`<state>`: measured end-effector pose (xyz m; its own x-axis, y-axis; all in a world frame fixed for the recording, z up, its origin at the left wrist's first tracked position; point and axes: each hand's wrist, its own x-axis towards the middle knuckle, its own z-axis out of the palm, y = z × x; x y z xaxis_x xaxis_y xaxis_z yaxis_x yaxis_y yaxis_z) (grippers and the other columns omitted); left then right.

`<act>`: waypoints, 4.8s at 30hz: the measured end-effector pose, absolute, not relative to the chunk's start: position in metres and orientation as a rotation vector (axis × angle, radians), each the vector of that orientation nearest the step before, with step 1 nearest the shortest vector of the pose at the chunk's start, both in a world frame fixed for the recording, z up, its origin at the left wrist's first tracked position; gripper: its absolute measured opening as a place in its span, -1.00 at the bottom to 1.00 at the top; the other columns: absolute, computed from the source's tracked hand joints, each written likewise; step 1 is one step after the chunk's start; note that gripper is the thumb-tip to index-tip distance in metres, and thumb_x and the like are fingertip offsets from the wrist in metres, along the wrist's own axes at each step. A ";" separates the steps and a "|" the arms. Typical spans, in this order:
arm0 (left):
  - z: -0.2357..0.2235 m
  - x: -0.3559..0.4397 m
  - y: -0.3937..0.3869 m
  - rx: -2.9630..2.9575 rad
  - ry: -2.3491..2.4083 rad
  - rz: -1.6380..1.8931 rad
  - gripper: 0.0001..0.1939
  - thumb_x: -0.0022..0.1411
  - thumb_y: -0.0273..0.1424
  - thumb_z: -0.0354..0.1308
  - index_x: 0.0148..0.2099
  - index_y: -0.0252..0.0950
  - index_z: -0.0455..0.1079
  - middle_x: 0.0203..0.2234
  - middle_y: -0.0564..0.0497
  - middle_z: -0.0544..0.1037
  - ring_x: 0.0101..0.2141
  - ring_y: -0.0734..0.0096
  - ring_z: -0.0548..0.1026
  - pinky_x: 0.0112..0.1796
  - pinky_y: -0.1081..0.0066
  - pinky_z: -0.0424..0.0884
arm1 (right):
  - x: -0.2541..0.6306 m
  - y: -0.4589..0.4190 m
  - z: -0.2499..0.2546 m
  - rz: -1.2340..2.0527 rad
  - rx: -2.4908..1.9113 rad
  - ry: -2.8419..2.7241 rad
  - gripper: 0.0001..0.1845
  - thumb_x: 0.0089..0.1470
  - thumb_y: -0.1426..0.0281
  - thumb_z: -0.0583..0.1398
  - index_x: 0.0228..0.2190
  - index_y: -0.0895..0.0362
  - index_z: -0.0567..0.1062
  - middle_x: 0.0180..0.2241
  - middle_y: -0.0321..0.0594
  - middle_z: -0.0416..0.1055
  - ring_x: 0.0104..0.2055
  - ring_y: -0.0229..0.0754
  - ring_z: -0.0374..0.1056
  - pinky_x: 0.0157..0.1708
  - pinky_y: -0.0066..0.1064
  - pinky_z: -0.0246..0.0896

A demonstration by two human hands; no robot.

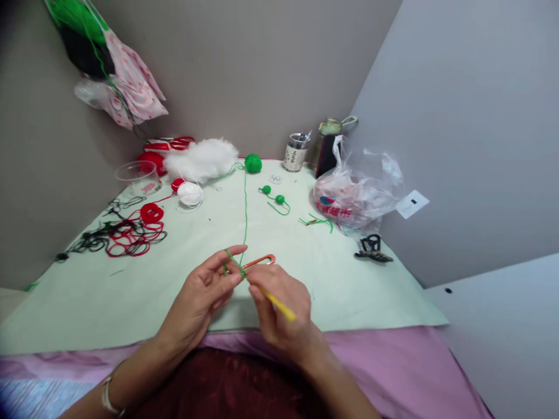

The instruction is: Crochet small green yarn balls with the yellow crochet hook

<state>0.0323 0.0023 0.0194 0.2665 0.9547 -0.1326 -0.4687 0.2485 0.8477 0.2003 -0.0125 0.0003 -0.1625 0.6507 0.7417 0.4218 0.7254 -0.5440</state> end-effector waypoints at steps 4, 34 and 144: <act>0.020 0.033 0.004 0.642 0.659 1.011 -0.50 0.16 -0.35 0.52 0.14 -0.27 0.59 -0.52 0.19 0.39 -0.64 0.77 0.01 -0.61 0.61 -0.06 | 0.196 -0.013 -0.006 -0.072 -0.862 -1.857 -0.57 0.27 0.62 0.23 0.10 0.04 0.59 -0.07 -0.06 0.59 -0.08 -0.09 0.56 -0.13 -0.29 0.54; 0.019 0.034 0.005 0.787 0.720 1.075 -0.68 0.15 -0.31 0.51 -0.04 -0.25 0.68 -0.35 0.06 0.55 -0.61 0.76 0.13 -0.60 0.57 0.02 | 0.187 -0.008 0.010 0.747 -0.847 -1.382 -0.77 0.38 0.44 0.20 -0.15 -0.02 0.69 -0.21 -0.21 0.65 -0.30 -0.22 0.51 -0.30 -0.36 0.48; 0.015 0.036 0.007 0.544 0.656 0.996 -0.59 0.10 -0.35 0.56 0.00 -0.30 0.67 -0.49 0.12 0.50 -0.68 0.84 0.06 -0.64 0.66 -0.04 | 0.191 -0.013 -0.006 0.143 -0.922 -1.703 -0.61 0.28 0.58 0.26 0.02 -0.04 0.66 -0.12 -0.14 0.62 -0.12 -0.12 0.56 -0.15 -0.28 0.53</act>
